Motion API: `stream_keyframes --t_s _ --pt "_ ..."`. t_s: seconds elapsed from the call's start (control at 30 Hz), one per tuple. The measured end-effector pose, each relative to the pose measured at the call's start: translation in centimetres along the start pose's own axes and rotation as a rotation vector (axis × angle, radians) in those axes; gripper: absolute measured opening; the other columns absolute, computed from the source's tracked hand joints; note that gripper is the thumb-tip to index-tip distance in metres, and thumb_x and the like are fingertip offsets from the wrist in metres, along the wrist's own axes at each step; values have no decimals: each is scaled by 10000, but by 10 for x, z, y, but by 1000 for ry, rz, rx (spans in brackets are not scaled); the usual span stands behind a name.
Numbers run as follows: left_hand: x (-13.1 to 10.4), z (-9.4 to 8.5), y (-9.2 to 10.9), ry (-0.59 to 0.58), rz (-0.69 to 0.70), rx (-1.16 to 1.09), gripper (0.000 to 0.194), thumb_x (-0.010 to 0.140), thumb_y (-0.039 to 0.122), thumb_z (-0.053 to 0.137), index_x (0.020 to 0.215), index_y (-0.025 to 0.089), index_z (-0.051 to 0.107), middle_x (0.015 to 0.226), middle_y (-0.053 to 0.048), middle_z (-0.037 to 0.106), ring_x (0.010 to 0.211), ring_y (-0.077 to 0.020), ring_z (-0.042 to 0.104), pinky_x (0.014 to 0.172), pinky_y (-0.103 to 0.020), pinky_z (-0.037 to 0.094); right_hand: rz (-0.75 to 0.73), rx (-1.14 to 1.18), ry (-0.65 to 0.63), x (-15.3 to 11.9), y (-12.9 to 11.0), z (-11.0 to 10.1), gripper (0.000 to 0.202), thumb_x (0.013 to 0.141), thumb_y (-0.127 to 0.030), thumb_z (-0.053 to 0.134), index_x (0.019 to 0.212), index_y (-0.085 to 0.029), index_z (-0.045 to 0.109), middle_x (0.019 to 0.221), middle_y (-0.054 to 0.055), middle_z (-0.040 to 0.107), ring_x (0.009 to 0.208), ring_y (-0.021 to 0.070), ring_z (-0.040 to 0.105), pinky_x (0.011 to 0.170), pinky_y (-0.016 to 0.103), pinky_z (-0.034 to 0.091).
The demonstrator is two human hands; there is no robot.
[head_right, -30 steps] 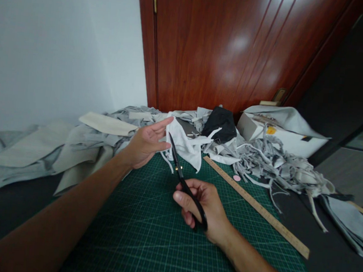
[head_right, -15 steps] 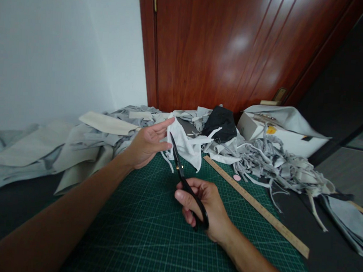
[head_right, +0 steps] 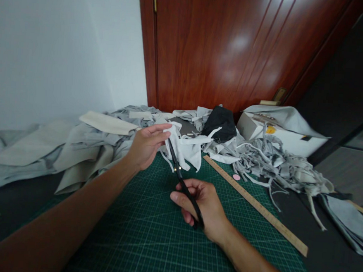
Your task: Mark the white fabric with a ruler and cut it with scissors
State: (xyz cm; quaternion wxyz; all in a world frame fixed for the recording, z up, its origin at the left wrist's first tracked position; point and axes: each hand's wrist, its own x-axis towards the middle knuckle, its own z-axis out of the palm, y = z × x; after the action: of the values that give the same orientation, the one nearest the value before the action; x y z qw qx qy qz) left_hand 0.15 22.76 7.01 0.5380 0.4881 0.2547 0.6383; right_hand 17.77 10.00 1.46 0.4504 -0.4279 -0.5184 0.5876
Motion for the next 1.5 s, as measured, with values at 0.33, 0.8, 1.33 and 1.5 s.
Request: stream_keyframes --t_s 0.33,0.8,1.33,1.5 --pt "1 1 1 190 -137 61 395 715 129 808 1087 160 678 797 -24 708 682 -141 631 602 -264 451 31 -31 9 1 -1 0 478 711 -455 957 940 -149 669 428 -96 534 326 53 379 339 160 244" --pt "8 -12 -6 82 -109 206 49 716 185 785 744 147 797 630 -31 640 528 -91 481 467 -234 278 87 -24 1 2 -4 2 507 665 -465 977 894 -154 648 421 -99 530 322 48 381 329 150 245" --pt "8 -13 -1 102 -151 91 99 692 131 791 790 134 774 731 -48 683 619 -104 564 548 -238 383 82 -26 11 1 -3 2 495 667 -460 974 901 -156 662 431 -93 542 324 56 394 331 160 261" --pt "8 -12 -2 78 -83 117 194 683 104 711 855 144 790 680 -29 661 588 -105 529 547 -241 378 68 -34 20 2 -2 -1 485 679 -456 968 910 -150 670 440 -88 554 325 53 400 333 156 257"
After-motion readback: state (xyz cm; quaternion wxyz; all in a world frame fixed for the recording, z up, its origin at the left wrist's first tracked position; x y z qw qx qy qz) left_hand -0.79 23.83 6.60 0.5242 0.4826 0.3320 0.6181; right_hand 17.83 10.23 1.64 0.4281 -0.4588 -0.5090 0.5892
